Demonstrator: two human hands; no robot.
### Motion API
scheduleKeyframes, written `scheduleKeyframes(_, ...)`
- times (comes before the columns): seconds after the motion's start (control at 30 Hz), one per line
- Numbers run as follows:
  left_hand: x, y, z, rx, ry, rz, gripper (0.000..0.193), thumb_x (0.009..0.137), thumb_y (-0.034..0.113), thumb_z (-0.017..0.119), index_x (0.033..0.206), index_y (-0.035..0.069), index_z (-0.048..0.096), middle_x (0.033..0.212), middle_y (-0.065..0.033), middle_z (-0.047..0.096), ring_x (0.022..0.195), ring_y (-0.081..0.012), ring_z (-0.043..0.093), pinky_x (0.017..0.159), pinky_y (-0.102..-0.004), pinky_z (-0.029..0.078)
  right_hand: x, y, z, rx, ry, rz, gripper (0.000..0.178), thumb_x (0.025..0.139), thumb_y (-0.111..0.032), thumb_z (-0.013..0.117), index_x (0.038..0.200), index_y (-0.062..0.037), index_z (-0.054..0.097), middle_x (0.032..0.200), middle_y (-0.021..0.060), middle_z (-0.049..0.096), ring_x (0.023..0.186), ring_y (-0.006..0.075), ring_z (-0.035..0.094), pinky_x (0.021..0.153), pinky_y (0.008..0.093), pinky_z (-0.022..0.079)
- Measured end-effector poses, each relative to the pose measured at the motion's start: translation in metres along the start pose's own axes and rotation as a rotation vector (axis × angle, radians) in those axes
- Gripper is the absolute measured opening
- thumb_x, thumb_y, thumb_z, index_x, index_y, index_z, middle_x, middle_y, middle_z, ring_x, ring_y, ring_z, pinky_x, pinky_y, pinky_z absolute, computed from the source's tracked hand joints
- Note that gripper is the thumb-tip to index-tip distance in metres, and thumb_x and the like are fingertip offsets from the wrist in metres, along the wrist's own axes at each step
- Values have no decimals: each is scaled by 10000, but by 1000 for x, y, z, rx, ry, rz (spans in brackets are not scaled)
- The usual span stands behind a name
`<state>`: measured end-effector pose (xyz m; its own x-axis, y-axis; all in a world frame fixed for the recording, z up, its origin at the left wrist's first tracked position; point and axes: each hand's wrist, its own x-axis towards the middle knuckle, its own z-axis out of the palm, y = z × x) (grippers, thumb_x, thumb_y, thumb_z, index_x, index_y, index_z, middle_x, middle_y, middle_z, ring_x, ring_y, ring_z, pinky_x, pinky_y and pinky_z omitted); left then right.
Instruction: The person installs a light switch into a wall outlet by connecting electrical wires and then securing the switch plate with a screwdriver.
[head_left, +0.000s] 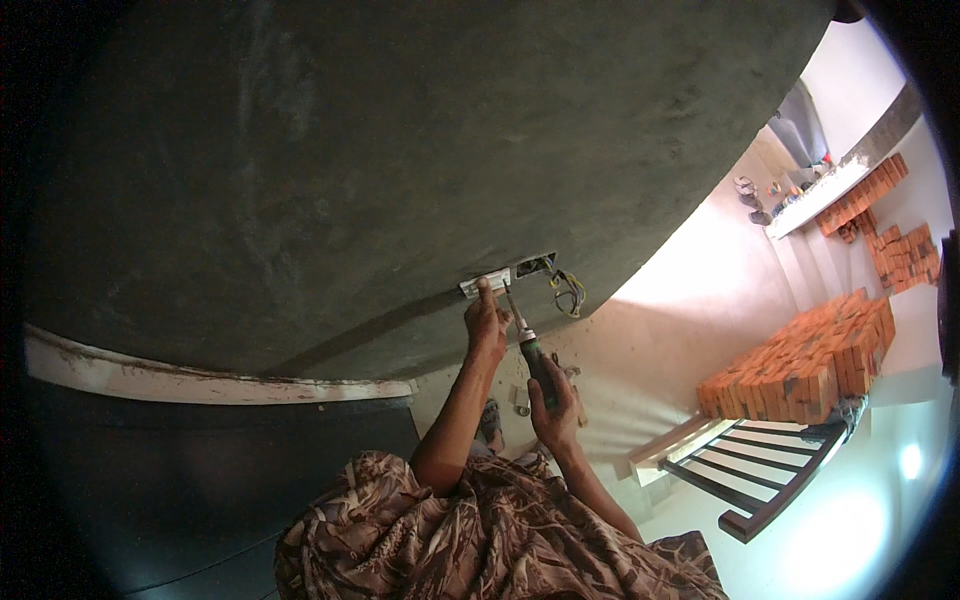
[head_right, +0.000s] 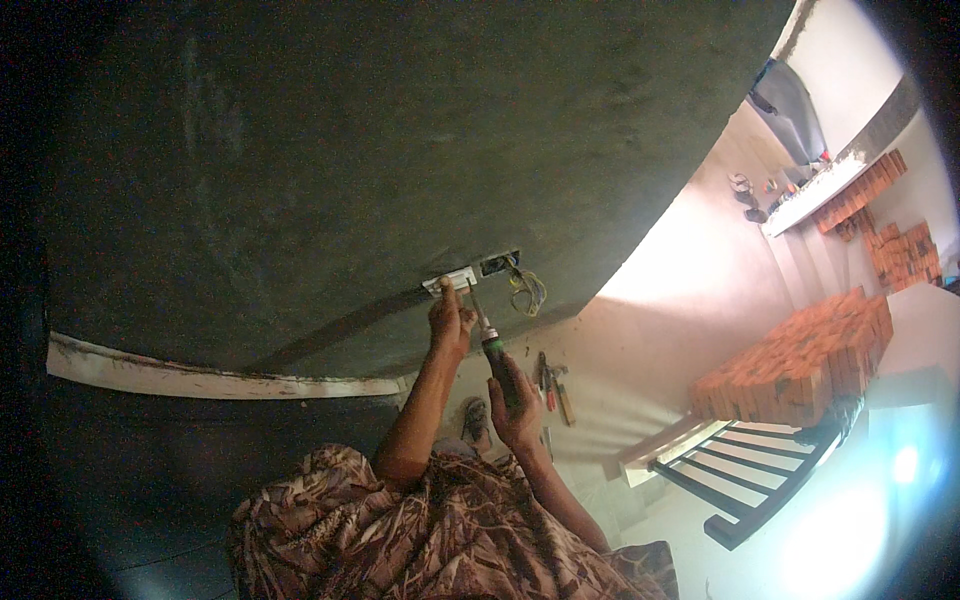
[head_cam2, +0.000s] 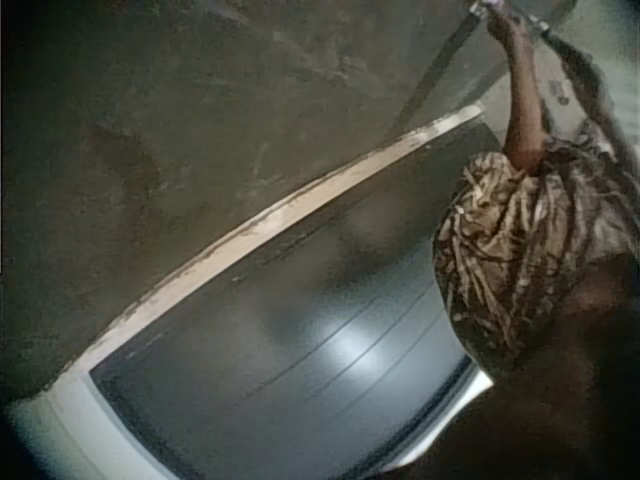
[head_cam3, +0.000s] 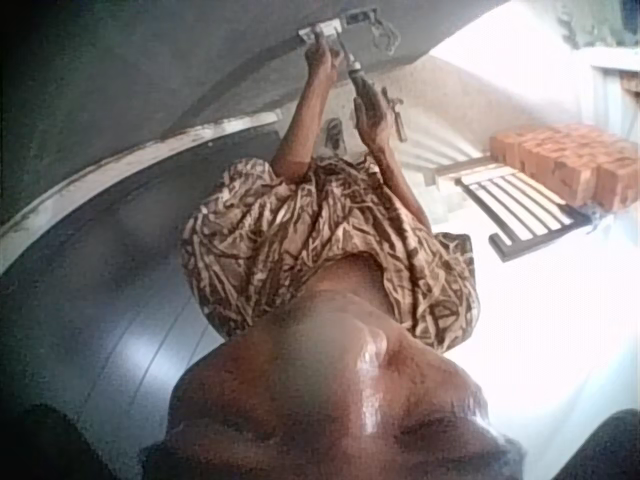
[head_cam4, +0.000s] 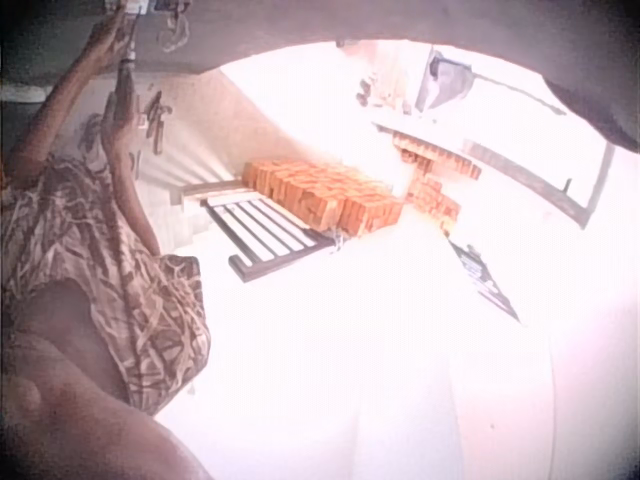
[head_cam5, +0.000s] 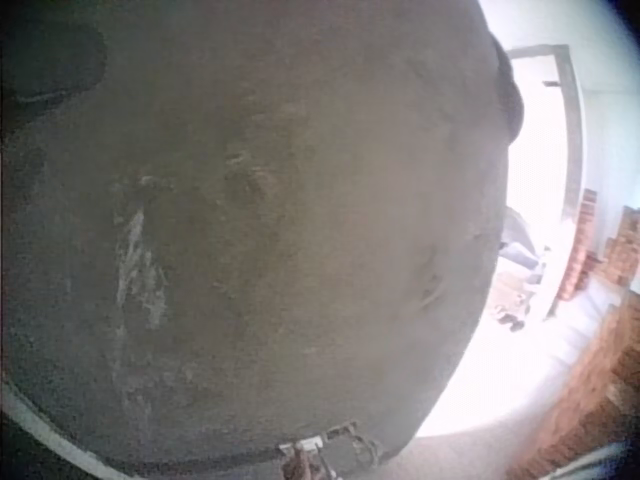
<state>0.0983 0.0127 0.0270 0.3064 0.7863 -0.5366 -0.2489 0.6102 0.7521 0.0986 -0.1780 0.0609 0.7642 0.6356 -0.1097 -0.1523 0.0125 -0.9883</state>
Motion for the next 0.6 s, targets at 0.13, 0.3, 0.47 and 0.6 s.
scheduleKeyframes(0.13, -1, 1, 0, -7, -29, -5, 674, 852, 607, 620, 1060, -31, 558, 793, -9, 419, 645, -121, 396, 625, -316, 404, 3, 4, -15, 715, -160, 487, 556, 967, -325, 531, 1414, -49, 347, 894, 108, 608, 507, 93, 448, 419, 225, 388)
scheduleKeyframes(0.3, -4, -2, 6, -26, -12, -8, 737, 842, 621, 621, 1086, -72, 553, 720, 15, 368, 603, -107, 373, 609, -306, 404, 11, 14, -21, 923, -152, 574, 546, 965, -330, 522, 1421, -82, 351, 873, 97, 592, 570, 79, 463, 477, 215, 404)
scheduleKeyframes(0.47, 4, -2, 1, -35, -13, 7, 787, 841, 621, 622, 1149, -99, 540, 697, 23, 336, 580, -106, 356, 598, -309, 402, 11, -12, -3, 0, -45, 14, 502, 951, -313, 536, 1376, -75, 414, 891, 103, 587, 615, 78, 477, 499, 213, 412)
scheduleKeyframes(0.6, 0, 0, 3, -27, -10, 9, 794, 832, 629, 627, 1144, -96, 543, 698, 26, 331, 583, -107, 354, 600, -312, 398, 10, -11, -6, 155, -99, 213, 472, 938, -276, 555, 1340, -52, 447, 904, 109, 583, 627, 85, 472, 507, 211, 408)
